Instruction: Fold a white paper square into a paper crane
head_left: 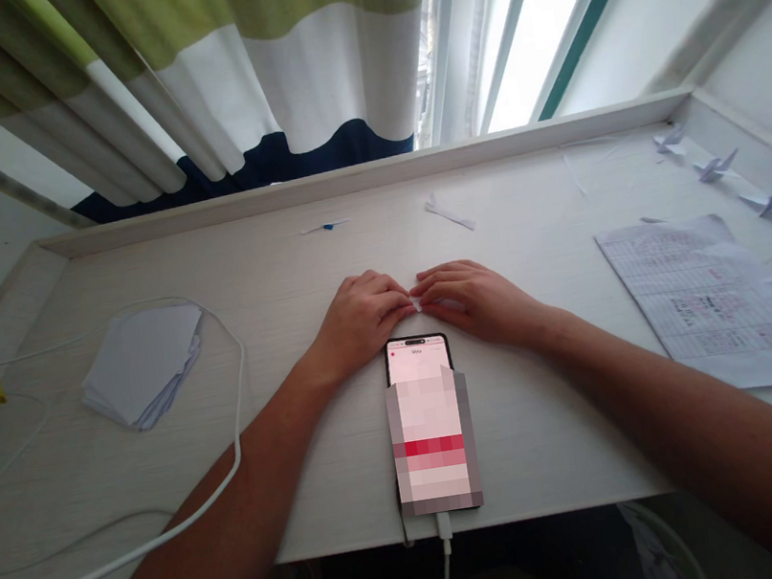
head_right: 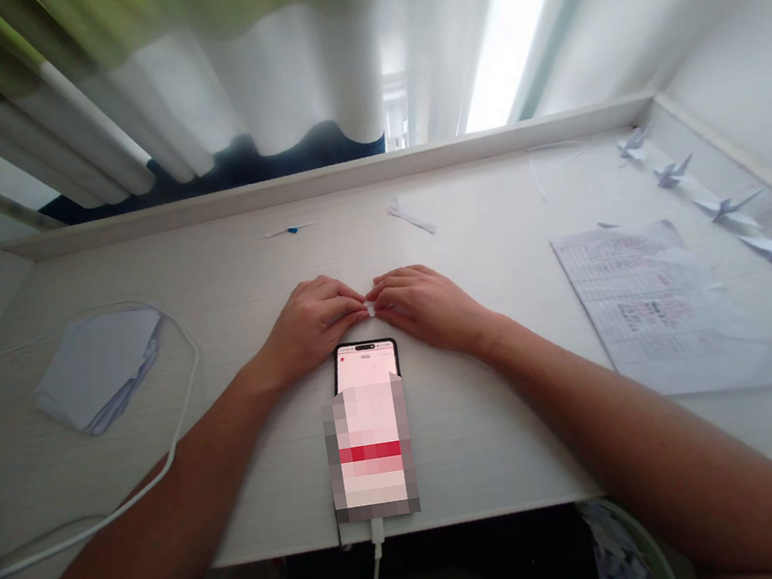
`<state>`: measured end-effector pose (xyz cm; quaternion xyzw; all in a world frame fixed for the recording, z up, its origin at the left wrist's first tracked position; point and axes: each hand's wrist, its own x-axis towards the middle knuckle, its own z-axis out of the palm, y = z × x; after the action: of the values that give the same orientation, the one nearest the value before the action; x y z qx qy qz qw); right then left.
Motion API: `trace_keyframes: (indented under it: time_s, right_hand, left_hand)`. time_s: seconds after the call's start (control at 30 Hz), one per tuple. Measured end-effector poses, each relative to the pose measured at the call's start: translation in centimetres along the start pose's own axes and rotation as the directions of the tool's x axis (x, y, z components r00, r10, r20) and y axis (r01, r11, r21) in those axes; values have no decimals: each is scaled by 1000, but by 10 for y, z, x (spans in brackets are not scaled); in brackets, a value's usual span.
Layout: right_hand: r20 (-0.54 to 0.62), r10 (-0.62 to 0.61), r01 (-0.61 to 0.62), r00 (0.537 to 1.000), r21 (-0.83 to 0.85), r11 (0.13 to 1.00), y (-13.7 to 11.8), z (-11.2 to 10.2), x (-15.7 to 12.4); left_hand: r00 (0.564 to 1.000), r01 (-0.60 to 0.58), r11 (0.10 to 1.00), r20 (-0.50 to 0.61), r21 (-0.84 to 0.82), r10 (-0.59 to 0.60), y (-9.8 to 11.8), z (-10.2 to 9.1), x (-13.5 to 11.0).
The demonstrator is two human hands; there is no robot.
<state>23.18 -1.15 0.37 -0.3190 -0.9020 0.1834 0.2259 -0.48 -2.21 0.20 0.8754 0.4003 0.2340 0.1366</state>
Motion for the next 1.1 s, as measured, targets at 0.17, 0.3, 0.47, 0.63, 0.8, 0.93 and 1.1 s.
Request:
trace_keyframes:
  time_s: [0.17, 0.3, 0.47, 0.63, 0.8, 0.93, 1.1]
  right_hand:
    - [-55, 85, -79, 995, 98, 992, 1, 5, 2]
    - [-101, 192, -170, 976, 193, 966, -1, 7, 3]
    - [-108, 316, -276, 943, 281, 919, -4, 6, 5]
    - [-104, 336, -293, 936, 293, 910, -5, 5, 6]
    - [-111, 309, -269, 945, 279, 922, -5, 6, 6]
    - [-106, 314, -271, 944, 297, 916, -5, 5, 6]
    - [-86, 378, -329, 922, 343, 880, -7, 3, 7]
  left_hand:
    - [996, 76, 990, -43, -118, -82, 1, 4, 1]
    - [977, 168, 948, -80, -272, -197, 1, 8, 3]
    - [957, 232, 906, -82, -355, -277, 1, 10, 4]
    - [963, 233, 899, -41, -370, -266, -1, 6, 4]
    - [971, 215, 927, -32, -309, -236, 0, 5, 2]
    - [967, 236, 929, -23, -285, -252, 3, 5, 5]
    - [940, 326, 877, 25, -354, -339, 4, 2, 8]
